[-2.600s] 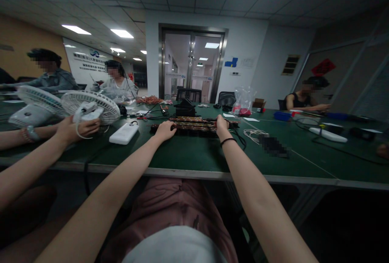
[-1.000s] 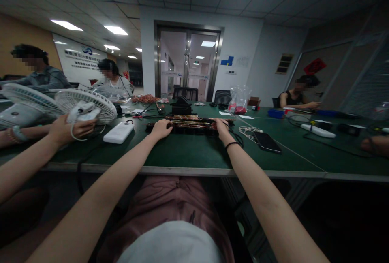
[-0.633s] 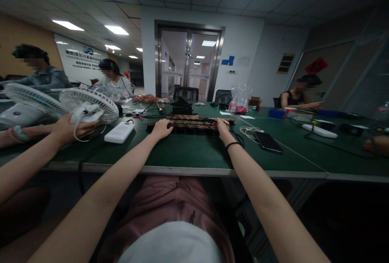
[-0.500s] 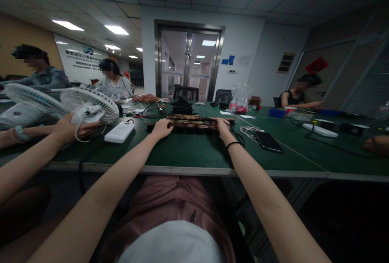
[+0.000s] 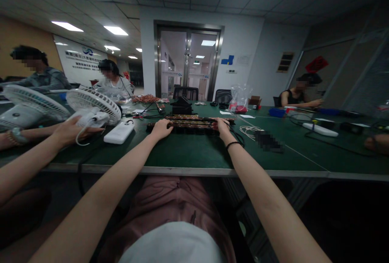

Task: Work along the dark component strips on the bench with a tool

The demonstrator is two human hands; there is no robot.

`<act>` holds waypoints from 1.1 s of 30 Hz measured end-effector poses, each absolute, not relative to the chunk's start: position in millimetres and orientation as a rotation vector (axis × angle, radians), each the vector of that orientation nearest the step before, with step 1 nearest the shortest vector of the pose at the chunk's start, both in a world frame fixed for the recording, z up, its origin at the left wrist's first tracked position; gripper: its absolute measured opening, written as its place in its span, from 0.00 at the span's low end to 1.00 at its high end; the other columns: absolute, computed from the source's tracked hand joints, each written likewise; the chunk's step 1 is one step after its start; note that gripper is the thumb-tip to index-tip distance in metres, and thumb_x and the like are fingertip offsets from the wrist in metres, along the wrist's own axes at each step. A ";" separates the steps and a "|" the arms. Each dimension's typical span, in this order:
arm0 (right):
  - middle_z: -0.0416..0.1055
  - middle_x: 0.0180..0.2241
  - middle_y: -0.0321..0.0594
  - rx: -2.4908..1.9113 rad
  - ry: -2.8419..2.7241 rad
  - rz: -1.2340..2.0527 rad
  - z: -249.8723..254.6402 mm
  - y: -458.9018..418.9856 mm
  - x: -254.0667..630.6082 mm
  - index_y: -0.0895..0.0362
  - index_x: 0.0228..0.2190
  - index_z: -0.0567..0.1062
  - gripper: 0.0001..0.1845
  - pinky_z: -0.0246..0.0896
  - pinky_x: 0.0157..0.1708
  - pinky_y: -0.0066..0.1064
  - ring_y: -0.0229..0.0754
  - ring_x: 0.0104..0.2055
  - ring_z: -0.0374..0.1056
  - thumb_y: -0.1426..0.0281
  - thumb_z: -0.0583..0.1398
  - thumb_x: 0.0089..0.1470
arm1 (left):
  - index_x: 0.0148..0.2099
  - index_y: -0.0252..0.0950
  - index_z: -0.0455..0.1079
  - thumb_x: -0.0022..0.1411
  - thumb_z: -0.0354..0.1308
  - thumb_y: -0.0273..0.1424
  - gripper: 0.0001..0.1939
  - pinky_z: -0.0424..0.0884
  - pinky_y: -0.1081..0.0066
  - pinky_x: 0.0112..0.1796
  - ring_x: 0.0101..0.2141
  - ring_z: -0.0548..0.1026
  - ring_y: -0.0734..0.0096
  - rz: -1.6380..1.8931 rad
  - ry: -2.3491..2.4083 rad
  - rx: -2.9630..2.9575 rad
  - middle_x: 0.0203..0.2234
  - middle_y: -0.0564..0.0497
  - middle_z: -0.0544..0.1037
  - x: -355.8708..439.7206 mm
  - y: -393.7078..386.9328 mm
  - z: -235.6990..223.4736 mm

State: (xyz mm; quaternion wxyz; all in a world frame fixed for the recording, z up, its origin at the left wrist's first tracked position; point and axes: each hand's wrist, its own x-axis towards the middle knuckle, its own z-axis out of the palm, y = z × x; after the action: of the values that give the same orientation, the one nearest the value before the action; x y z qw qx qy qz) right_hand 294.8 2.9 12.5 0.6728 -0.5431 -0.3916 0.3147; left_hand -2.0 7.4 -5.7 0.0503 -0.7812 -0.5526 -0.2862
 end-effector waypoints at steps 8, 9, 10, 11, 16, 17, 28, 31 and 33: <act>0.67 0.15 0.33 -1.216 -0.802 0.761 15.8 -1.4 291.4 0.58 0.25 0.74 0.04 0.63 0.17 0.23 0.34 0.15 0.62 0.74 0.60 0.50 | 0.51 0.36 0.76 0.64 0.57 0.32 0.15 0.69 0.59 0.56 0.53 0.74 0.54 -0.825 -1.688 -2.387 0.50 0.43 0.79 -1.6 3.8 -3.2; 0.67 0.15 0.33 -1.214 -0.800 0.767 16.6 -2.7 290.8 0.58 0.24 0.73 0.05 0.63 0.17 0.23 0.34 0.15 0.62 0.75 0.60 0.50 | 0.51 0.36 0.76 0.64 0.57 0.32 0.15 0.69 0.59 0.56 0.53 0.74 0.54 -0.820 -1.689 -2.386 0.50 0.43 0.79 -1.6 3.8 -3.1; 0.67 0.15 0.33 -1.212 -0.796 0.772 17.4 -4.0 290.2 0.58 0.24 0.73 0.05 0.62 0.17 0.23 0.34 0.15 0.62 0.75 0.60 0.50 | 0.51 0.36 0.76 0.64 0.57 0.32 0.15 0.69 0.59 0.56 0.53 0.74 0.54 -0.816 -1.688 -2.386 0.50 0.43 0.79 -1.5 3.9 -3.1; 0.67 0.15 0.33 -1.210 -0.793 0.775 18.1 -5.2 289.7 0.58 0.23 0.72 0.06 0.62 0.16 0.22 0.34 0.15 0.62 0.75 0.60 0.51 | 0.51 0.36 0.76 0.64 0.56 0.32 0.15 0.69 0.59 0.56 0.53 0.74 0.54 -0.811 -1.687 -2.386 0.50 0.43 0.79 -1.5 4.1 -3.0; 0.67 0.14 0.33 -1.198 -0.803 0.782 20.2 -8.5 288.7 0.58 0.23 0.73 0.07 0.60 0.15 0.21 0.33 0.14 0.62 0.76 0.59 0.52 | 0.51 0.36 0.75 0.64 0.56 0.32 0.15 0.69 0.60 0.56 0.53 0.74 0.55 -0.797 -1.696 -2.386 0.50 0.43 0.79 -1.1 3.5 -2.1; 0.67 0.14 0.33 -1.200 -0.805 0.783 20.4 -8.7 288.7 0.58 0.23 0.73 0.08 0.60 0.15 0.21 0.33 0.15 0.62 0.76 0.59 0.52 | 0.51 0.36 0.75 0.64 0.56 0.32 0.15 0.69 0.60 0.56 0.53 0.74 0.55 -0.798 -1.697 -2.384 0.50 0.43 0.79 -0.7 2.6 -1.7; 0.68 0.14 0.33 -1.194 -0.796 0.784 19.4 -7.5 289.0 0.58 0.22 0.72 0.09 0.61 0.15 0.21 0.33 0.15 0.63 0.76 0.59 0.53 | 0.35 0.36 0.75 0.62 0.57 0.36 0.09 0.71 0.67 0.40 0.36 0.77 0.63 -1.119 -1.454 -2.621 0.33 0.47 0.80 18.7 -31.9 32.3; 0.68 0.14 0.33 -1.193 -0.804 0.781 17.4 -4.4 290.3 0.58 0.23 0.72 0.09 0.61 0.15 0.22 0.34 0.15 0.63 0.75 0.59 0.53 | 0.27 0.36 0.69 0.62 0.58 0.41 0.16 0.65 0.71 0.30 0.26 0.71 0.71 -1.224 -1.208 -2.885 0.22 0.53 0.73 41.9 -69.9 44.8; 0.68 0.14 0.33 -1.195 -0.806 0.775 15.7 -2.0 291.5 0.58 0.23 0.72 0.08 0.61 0.15 0.22 0.34 0.15 0.63 0.75 0.59 0.53 | 0.25 0.36 0.66 0.64 0.56 0.45 0.21 0.61 0.73 0.27 0.24 0.66 0.74 -1.279 -0.980 -3.085 0.19 0.55 0.68 65.6 -111.7 48.3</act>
State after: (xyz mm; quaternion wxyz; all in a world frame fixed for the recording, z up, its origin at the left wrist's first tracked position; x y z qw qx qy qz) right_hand 291.5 -2.0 15.7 0.6834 -0.5330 -0.3596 0.3456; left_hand 65.6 -111.7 48.3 -0.1686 -0.8737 -0.2775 -0.3623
